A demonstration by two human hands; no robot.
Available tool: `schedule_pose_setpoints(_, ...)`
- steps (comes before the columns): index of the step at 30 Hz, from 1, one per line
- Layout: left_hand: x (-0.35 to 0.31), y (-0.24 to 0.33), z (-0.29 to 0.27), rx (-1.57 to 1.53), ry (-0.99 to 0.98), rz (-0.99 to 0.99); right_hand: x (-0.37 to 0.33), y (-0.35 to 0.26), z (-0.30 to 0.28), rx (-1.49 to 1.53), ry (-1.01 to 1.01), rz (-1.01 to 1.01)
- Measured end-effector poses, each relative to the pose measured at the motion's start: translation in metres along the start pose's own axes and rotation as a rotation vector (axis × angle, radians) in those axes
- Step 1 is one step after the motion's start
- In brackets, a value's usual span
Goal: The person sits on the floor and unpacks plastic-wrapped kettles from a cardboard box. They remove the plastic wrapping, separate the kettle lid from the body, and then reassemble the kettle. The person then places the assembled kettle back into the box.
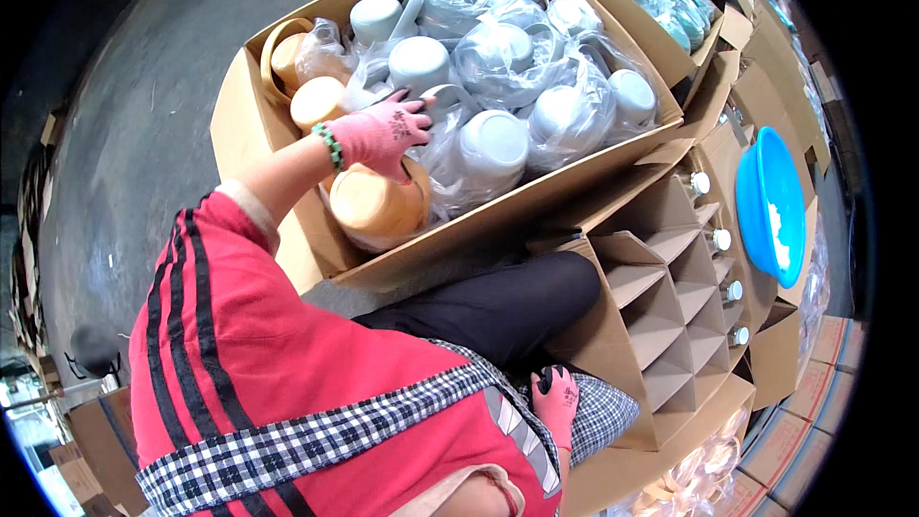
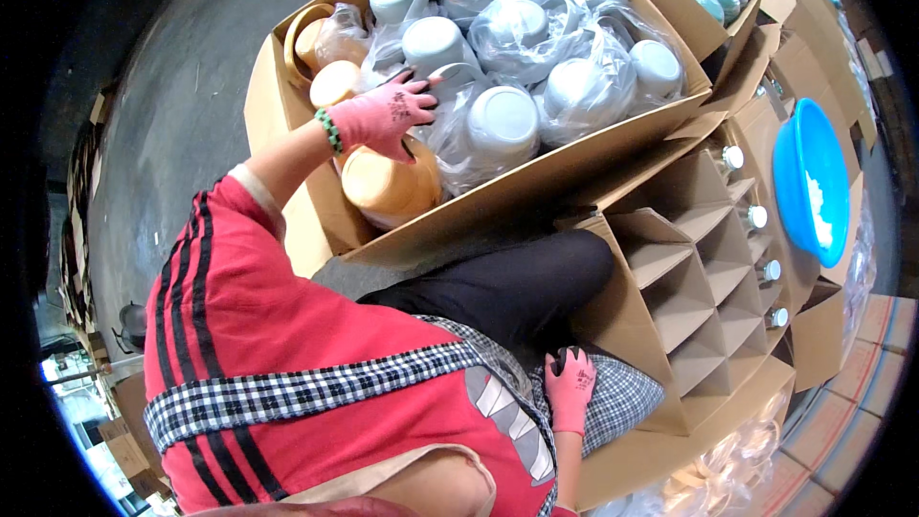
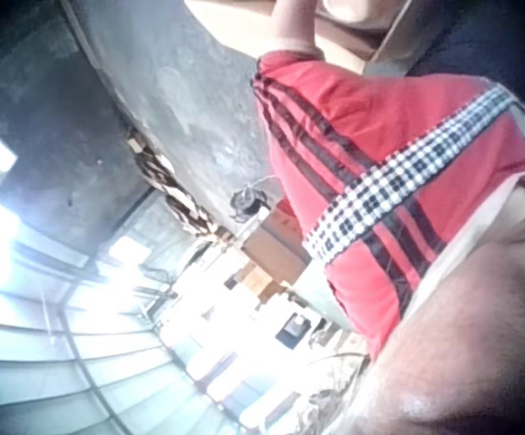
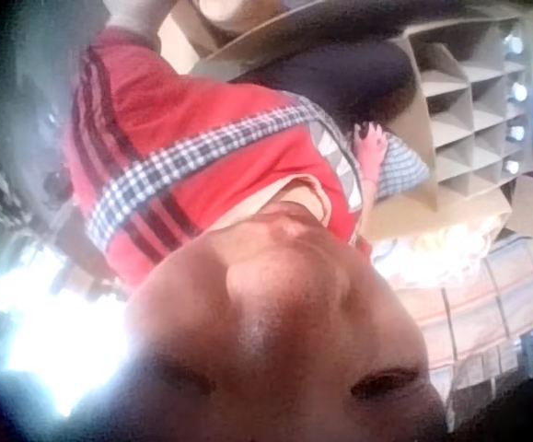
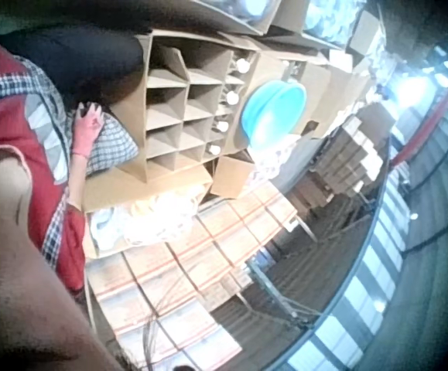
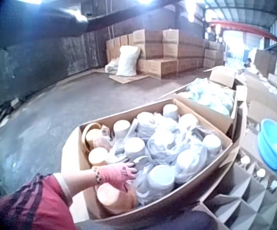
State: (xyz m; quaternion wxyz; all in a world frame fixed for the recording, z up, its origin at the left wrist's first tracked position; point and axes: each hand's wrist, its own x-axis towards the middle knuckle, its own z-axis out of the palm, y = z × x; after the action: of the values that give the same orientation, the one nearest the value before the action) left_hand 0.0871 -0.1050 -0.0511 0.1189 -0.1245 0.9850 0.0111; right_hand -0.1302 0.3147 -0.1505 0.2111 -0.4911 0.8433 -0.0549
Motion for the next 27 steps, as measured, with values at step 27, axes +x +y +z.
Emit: schedule_pose_setpoints(27,-0.043,-0.123,-0.101,-1.114,1.156,-0.412,0.011,0.01,0.008,0.019,-0.016,-0.077)
